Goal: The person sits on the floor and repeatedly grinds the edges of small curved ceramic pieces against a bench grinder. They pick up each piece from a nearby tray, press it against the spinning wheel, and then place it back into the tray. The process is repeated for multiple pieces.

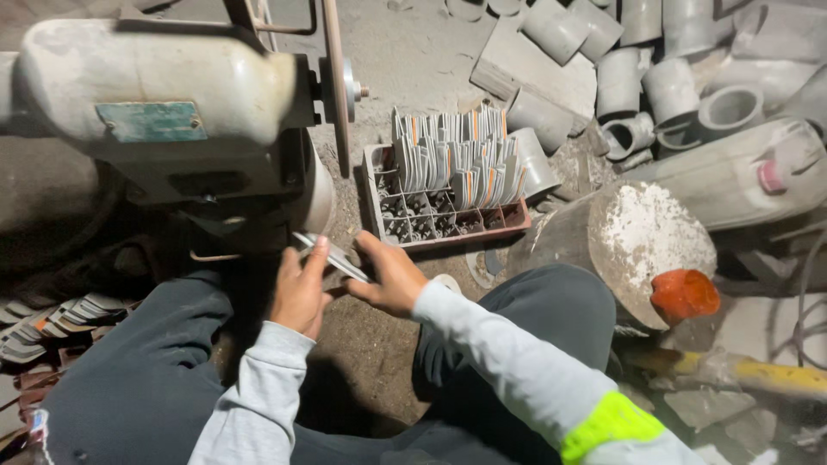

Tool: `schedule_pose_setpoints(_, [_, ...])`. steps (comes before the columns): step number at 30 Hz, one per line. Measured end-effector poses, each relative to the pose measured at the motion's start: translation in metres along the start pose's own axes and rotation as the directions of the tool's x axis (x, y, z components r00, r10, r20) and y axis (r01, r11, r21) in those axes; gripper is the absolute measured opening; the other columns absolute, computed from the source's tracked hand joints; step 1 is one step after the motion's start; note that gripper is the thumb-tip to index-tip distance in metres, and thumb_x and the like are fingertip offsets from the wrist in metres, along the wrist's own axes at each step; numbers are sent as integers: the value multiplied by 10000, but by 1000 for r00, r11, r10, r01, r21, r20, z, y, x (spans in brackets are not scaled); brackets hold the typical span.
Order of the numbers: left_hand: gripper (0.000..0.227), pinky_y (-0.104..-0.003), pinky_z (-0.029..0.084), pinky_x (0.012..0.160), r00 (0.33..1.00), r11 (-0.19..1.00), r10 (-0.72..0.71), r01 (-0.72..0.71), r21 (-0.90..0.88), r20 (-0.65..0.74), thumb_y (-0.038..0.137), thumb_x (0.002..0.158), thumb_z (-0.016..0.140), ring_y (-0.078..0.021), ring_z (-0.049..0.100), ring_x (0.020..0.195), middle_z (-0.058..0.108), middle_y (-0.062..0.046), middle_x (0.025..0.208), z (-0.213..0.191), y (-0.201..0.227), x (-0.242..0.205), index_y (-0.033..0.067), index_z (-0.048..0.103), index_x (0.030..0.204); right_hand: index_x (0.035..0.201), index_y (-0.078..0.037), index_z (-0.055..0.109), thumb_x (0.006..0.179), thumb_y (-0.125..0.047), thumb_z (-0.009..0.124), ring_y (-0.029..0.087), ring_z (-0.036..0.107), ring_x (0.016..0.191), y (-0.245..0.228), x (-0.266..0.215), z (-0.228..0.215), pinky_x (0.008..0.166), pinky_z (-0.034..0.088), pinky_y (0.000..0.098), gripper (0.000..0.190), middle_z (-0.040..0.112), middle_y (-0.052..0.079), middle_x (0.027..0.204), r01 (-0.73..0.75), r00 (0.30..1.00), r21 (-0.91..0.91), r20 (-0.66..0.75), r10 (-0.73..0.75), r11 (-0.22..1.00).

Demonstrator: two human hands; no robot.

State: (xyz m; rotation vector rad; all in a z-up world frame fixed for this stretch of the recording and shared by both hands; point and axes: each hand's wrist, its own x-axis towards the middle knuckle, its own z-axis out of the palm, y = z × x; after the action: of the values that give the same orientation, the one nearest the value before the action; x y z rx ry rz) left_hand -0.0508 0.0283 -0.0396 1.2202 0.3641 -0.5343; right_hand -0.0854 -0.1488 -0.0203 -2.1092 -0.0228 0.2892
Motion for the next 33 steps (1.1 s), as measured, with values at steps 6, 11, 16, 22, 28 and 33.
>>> schedule_pose_setpoints(6, [319,-367,543,872,974,957,138,-84,-279,178,232,1039,593,-224,649,973,673,-118,1025,18,14,-10,-10,582,1247,1257,-14,566,965,-185,734,163,701,1071,-37,-37,-25,917,585,312,378,691,108,1131,276,961,321,-126,-248,906])
schedule_pose_setpoints(11, [307,-427,577,948,990,899,54,7,-438,128,257,1029,594,-287,695,1038,685,-158,1041,8,27,-2,-28,579,1142,1451,-52,602,1084,-201,572,155,683,1006,-33,-38,-26,898,560,300,397,726,111,1165,357,934,302,-113,-338,884])
schedule_pose_setpoints(16, [284,-434,564,930,995,889,-27,67,-453,95,293,1013,561,-304,691,1109,705,-126,1075,10,32,-5,34,579,1129,1482,-68,597,1058,-174,523,155,619,781,-35,-37,-13,752,553,318,443,726,135,989,188,981,396,-36,-190,899])
schedule_pose_setpoints(22, [264,-435,583,880,985,908,64,8,-419,158,308,1056,534,-296,696,1085,678,-138,1045,8,43,-7,65,586,1143,1505,-78,540,1103,-160,504,176,696,914,-47,-38,-19,877,563,334,412,717,144,1225,456,889,290,-120,-441,841])
schedule_pose_setpoints(28, [281,-382,585,700,969,968,248,-248,-25,-11,201,1025,571,-215,664,870,668,-112,989,26,14,-7,3,593,1223,1329,-73,617,893,-222,722,341,634,895,-46,-36,-28,794,541,413,472,596,158,1014,499,766,-307,-280,-578,810])
schedule_pose_setpoints(33, [460,-308,533,833,924,916,383,-383,119,21,189,1024,650,-204,630,987,644,-166,1133,52,-23,-4,-33,548,1413,1136,-55,604,828,-140,723,372,669,848,-23,-28,-25,742,553,461,341,641,152,956,222,940,-325,-180,-291,919])
